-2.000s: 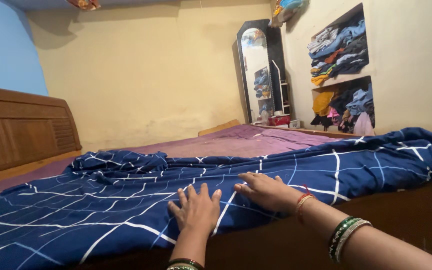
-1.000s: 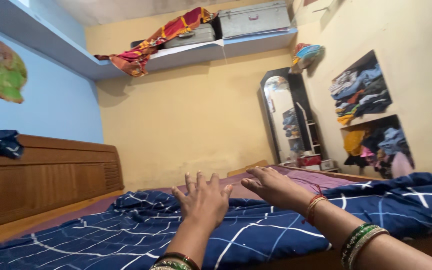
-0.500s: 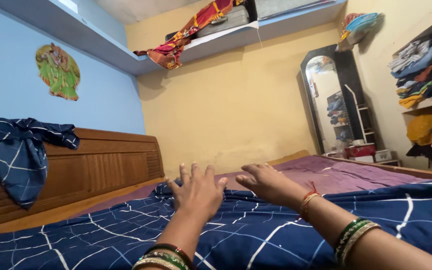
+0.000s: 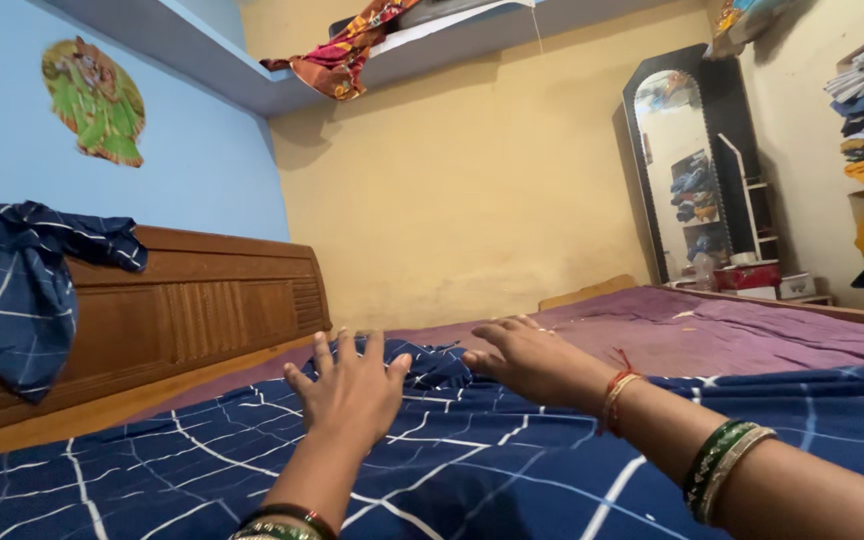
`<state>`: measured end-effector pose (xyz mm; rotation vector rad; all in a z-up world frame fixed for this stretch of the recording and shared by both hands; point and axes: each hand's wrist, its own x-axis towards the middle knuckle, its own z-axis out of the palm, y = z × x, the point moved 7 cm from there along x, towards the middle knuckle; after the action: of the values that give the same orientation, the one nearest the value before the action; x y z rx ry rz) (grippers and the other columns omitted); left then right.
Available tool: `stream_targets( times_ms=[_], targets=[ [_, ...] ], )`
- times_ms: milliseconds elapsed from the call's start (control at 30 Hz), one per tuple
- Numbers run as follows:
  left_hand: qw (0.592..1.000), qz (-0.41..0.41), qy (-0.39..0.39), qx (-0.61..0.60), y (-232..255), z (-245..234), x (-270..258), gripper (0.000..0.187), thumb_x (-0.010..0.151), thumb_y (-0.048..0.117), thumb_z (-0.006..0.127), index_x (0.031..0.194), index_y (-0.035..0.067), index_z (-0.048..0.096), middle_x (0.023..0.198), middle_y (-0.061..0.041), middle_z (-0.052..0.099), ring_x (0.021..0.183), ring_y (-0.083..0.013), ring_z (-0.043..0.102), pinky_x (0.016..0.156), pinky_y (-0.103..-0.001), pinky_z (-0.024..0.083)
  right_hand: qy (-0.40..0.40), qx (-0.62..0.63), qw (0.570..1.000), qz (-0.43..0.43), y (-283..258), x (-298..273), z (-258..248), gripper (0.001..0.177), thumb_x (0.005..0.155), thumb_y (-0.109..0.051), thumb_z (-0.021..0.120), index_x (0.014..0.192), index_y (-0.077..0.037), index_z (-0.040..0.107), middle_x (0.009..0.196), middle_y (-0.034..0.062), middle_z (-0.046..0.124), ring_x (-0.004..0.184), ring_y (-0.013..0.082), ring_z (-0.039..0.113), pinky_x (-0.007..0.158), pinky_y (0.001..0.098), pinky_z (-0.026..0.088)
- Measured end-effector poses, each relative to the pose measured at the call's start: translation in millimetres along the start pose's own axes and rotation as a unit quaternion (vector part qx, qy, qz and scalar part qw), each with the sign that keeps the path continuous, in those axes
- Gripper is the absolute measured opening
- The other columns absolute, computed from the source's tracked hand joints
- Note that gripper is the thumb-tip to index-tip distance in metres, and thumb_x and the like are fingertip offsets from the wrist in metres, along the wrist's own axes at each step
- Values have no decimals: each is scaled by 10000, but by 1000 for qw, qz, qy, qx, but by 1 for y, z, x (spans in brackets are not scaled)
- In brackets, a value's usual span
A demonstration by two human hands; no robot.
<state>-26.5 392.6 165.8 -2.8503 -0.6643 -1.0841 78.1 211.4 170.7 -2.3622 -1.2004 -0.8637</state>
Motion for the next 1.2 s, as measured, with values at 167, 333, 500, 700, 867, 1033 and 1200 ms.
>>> stream_targets(
  times_ms=[167,333,500,700,867,1033,1200],
  targets=[
    [1000,-7,-4,8,-40,28,37,651,1006,601,320,1563,266,292,1664,-115,171,1548,-381,65,1172,-723,81,-41,-43,998,3,-27,45,53,670,964,-603,457,1445,-138,502,1517,156,456,1463,379,330,1160,538,317],
    [999,-26,-1,21,-81,66,72,654,1000,594,322,1562,263,274,1662,-115,157,1550,-373,46,1162,-715,93,-54,-40,998,6,-36,98,122,682,951,-606,463,1453,-145,493,1519,142,462,1454,377,361,1166,580,311],
    [999,-16,-31,38,-111,102,103,658,1005,591,337,1568,258,269,1666,-115,150,1549,-367,47,1167,-718,85,-114,-54,992,8,-26,140,199,703,980,-598,479,1509,-139,420,1604,148,326,1504,446,215,1176,636,259],
    [998,-3,-56,37,-138,145,149,678,996,605,367,1562,239,287,1658,-129,166,1548,-383,38,1158,-727,75,-175,-57,980,71,-4,157,254,769,985,-563,520,1586,-160,261,1681,150,164,1533,471,89,1184,632,272],
    [995,31,-93,26,-140,181,169,682,995,599,389,1564,234,295,1665,-136,160,1550,-396,22,1154,-745,63,-73,-69,988,113,-2,156,247,744,972,-545,531,1571,-196,263,1671,125,136,1548,407,84,1186,621,232],
    [991,68,-113,2,-127,198,178,696,990,598,407,1563,223,282,1658,-154,138,1538,-412,-3,1138,-751,45,-78,-96,988,92,-9,137,255,799,947,-542,565,1603,-204,258,1704,129,119,1547,434,57,1135,646,192],
    [991,99,-85,-40,-108,210,185,700,976,578,405,1582,249,287,1671,-162,153,1521,-425,10,1126,-749,54,-27,-144,987,63,-6,133,253,797,911,-526,595,1577,-189,318,1687,147,181,1532,440,105,1114,663,208]
  ],
)
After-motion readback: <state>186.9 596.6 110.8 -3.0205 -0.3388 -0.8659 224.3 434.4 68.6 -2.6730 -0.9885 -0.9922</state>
